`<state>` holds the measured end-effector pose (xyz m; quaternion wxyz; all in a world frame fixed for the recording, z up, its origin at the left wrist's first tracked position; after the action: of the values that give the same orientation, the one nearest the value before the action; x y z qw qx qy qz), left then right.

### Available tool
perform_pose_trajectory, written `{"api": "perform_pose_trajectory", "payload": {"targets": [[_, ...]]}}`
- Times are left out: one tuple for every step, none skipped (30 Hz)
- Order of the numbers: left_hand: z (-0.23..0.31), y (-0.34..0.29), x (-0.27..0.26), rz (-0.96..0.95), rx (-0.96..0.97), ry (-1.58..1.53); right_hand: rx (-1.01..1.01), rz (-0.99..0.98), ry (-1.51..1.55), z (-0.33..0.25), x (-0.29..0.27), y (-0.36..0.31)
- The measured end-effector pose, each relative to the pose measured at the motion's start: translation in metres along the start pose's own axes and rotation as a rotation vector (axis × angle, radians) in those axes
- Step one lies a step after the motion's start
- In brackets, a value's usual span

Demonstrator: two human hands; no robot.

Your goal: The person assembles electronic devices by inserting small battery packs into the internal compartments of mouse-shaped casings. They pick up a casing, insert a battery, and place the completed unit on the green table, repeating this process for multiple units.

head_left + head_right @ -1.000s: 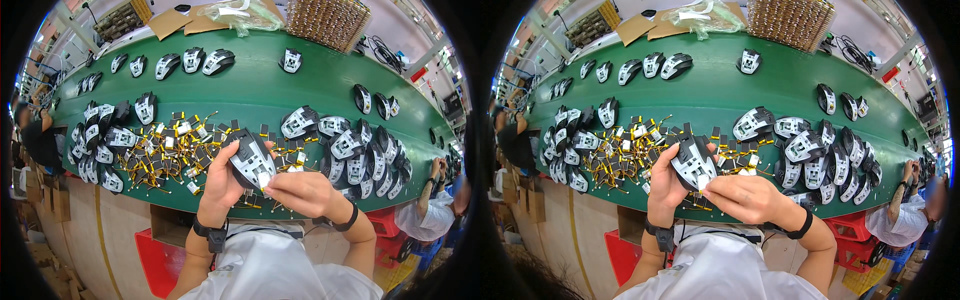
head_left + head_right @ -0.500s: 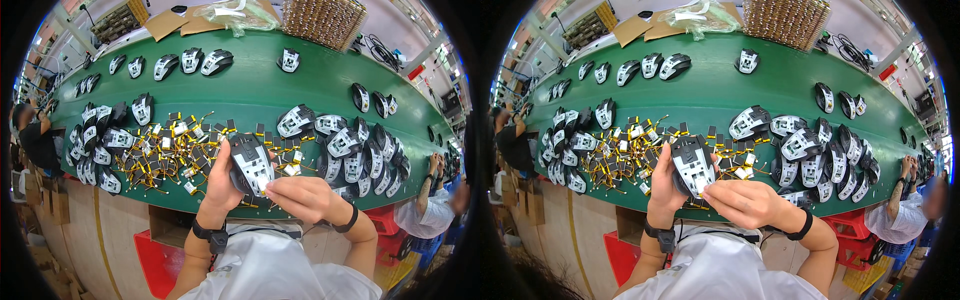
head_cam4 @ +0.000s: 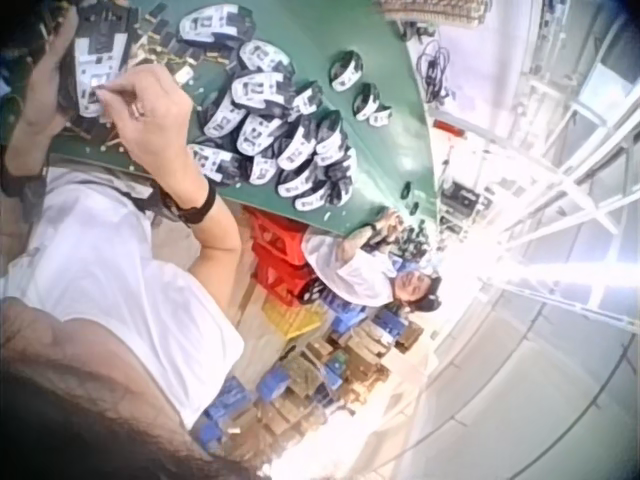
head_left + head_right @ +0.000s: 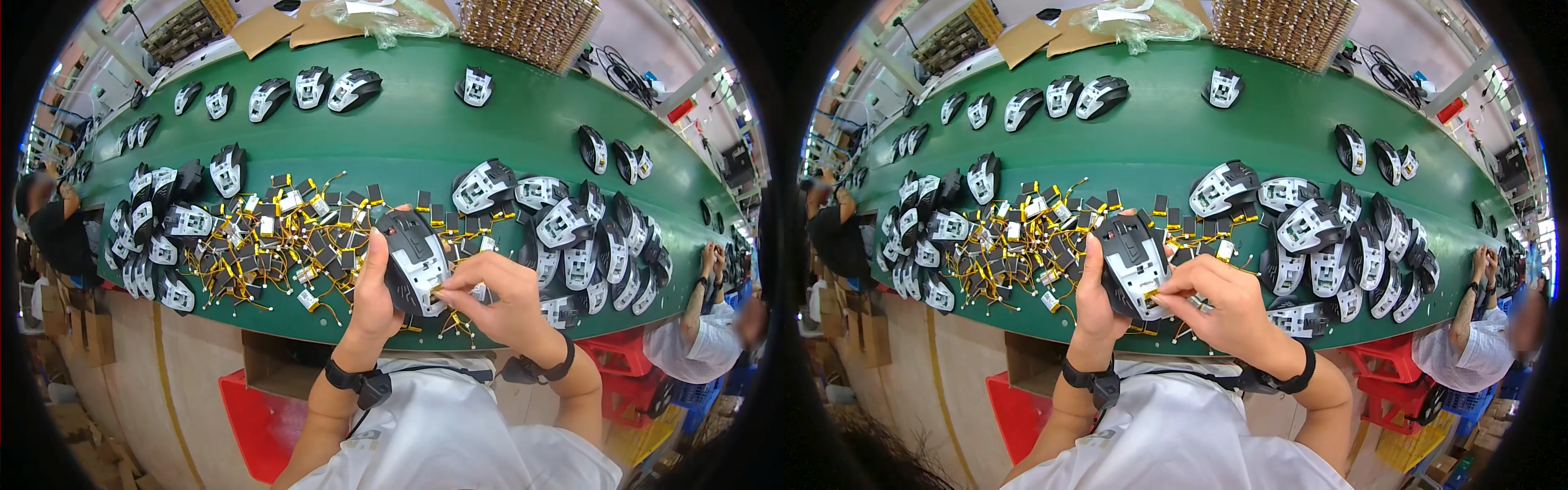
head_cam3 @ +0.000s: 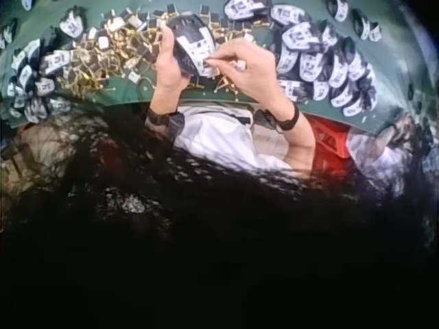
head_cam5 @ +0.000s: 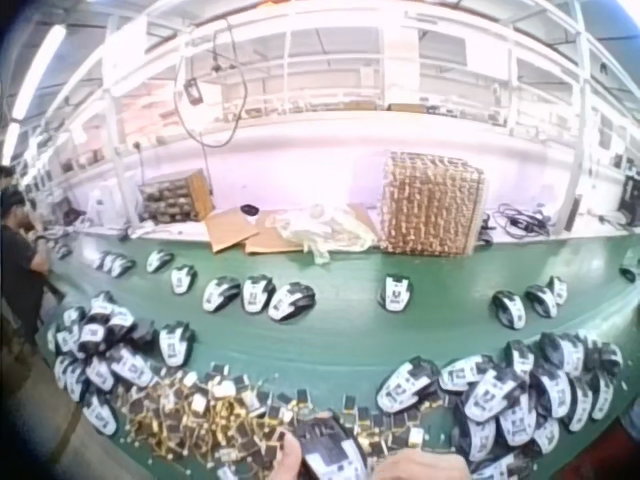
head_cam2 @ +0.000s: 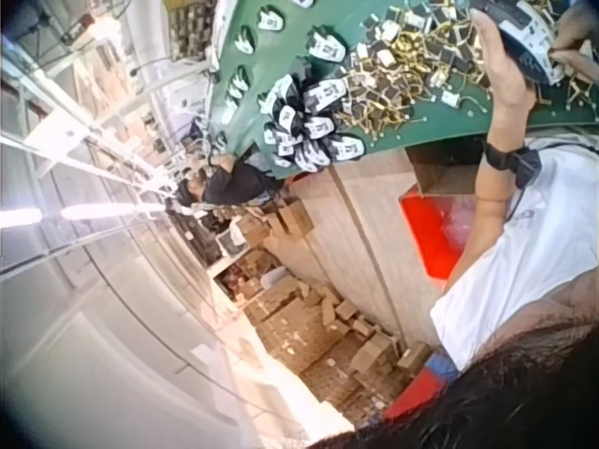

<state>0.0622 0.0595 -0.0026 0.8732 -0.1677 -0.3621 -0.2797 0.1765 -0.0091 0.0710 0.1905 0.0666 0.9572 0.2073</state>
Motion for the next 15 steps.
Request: {"api": "perform_pose_trajectory", "payload": {"targets": [[0.001,0.001,0.0,0.001,-0.001,0.018,0.017,0.004,-0.036,-0.003,0.001,0.001],[0.001,0.0,0.001,0.006,0.018,0.015,0.009,0.023,-0.05,-0.004,0.001,0.0],[0.002,-0.001,0.002,0.01,0.038,0.012,0.001,0.043,-0.065,-0.005,0.001,-0.002],[0.003,-0.002,0.003,0.014,0.057,0.009,-0.008,0.062,-0.079,-0.006,0.002,-0.002],[0.001,-0.002,0.001,0.001,0.03,-0.012,0.011,0.071,-0.06,-0.006,0.003,-0.002],[0.003,-0.001,0.001,0.004,0.049,-0.015,0.03,0.077,-0.045,-0.007,0.004,-0.001],[0.005,0.001,0.001,0.008,0.067,-0.017,0.048,0.084,-0.03,-0.007,0.004,-0.001],[0.007,0.002,0.0,0.011,0.086,-0.02,0.082,0.077,0.034,-0.004,0.004,-0.002],[0.008,0.001,-0.004,0.03,0.098,-0.009,0.112,0.07,0.101,0.0,0.004,-0.003],[0.01,0.001,-0.003,0.041,0.105,0.001,0.141,0.063,0.17,0.003,0.005,-0.003],[0.012,0.002,-0.001,0.052,0.112,0.012,0.18,0.055,0.239,0.006,0.005,-0.004],[0.014,0.001,-0.002,0.066,0.119,0.024,0.169,0.035,0.227,0.004,0.005,-0.004],[0.01,0.001,-0.004,0.044,0.112,0.037,0.158,0.014,0.215,0.002,0.005,-0.003],[0.01,0.001,-0.005,0.05,0.11,0.027,0.147,-0.006,0.203,0.001,0.006,-0.002],[0.008,0.001,-0.004,0.053,0.106,0.013,0.1,0.022,0.136,-0.001,0.004,-0.001]]}}
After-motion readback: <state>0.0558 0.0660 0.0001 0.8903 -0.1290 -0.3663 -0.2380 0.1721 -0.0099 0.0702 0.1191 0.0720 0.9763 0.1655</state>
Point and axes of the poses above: each hand's wrist, its own y-axis towards the middle knuckle, its own x-axis out of the palm, z = x × y, the point moved 7 cm from there along y, towards the middle knuckle, and after that the axes turned 7 degrees about y, right-handed, at the moved point
